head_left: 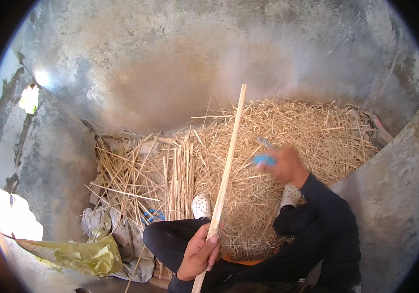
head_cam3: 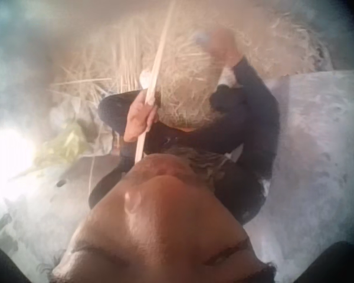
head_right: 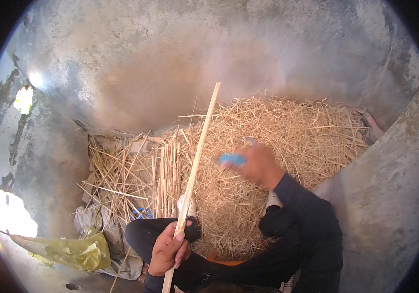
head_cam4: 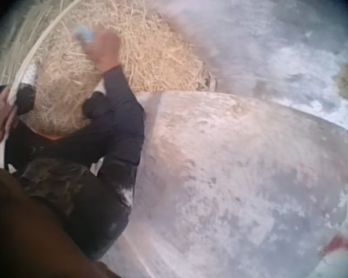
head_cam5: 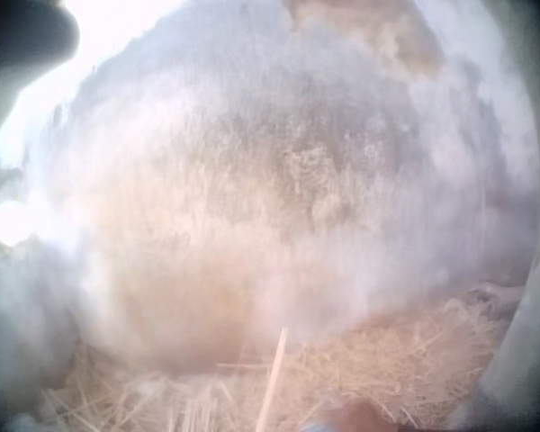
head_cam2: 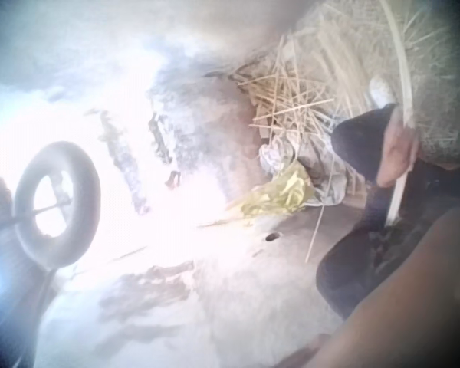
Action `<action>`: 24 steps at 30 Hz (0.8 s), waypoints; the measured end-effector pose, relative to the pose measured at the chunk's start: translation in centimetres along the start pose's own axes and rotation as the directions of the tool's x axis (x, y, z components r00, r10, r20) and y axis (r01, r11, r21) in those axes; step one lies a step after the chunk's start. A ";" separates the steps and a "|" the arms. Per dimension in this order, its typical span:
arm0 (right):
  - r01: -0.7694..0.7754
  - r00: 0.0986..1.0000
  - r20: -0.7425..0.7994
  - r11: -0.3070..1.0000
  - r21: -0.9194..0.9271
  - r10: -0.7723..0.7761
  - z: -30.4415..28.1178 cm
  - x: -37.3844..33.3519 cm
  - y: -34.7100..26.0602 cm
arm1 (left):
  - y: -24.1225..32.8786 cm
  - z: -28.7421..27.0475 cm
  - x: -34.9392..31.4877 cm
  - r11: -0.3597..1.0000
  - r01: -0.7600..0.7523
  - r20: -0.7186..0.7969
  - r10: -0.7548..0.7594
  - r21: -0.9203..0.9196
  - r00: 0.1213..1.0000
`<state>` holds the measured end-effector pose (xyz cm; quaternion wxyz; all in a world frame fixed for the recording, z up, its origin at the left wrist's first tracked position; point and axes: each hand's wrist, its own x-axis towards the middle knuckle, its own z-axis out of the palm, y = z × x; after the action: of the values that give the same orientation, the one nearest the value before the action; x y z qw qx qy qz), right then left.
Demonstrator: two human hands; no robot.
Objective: The person sits on the floor and uses a knife to strip the outer layers and branches from long, thin sticks. They hold the stick with one hand and scrape it with the other, occasionally rotating the stick to access different sides. The processed sticks are placed in a pile to the left.
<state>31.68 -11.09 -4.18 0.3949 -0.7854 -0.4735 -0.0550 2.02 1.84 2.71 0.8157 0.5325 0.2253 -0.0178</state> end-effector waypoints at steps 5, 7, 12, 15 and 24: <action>0.227 0.973 0.000 0.964 -0.140 -0.230 0.8 -0.7 -2.2 | 0.2 1.3 0.0 0.999 0.030 0.132 -0.026 -0.032 0.991; -0.017 1.000 -0.016 0.986 -0.164 0.015 -0.1 0.4 -0.3 | 0.3 1.5 0.1 0.996 0.023 0.155 -0.010 -0.085 0.988; 0.244 0.964 -0.106 0.970 -0.005 -0.244 0.3 -1.9 -5.0 | 0.1 2.0 1.0 0.991 0.024 0.172 0.000 -0.133 0.985; -0.027 0.996 -0.086 0.985 -0.170 0.012 0.5 0.1 1.1 | 0.0 2.0 0.5 0.996 0.059 0.127 -0.049 -0.071 0.991; 0.188 0.978 -0.055 0.962 -0.200 -0.203 -0.1 -0.5 -1.5 | -0.1 1.7 1.1 0.996 0.080 0.142 -0.073 -0.048 0.987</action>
<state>30.24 -11.11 -3.45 0.3268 -0.7668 -0.5260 -0.1689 3.61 0.52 2.73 0.8423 0.4986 0.1883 -0.0804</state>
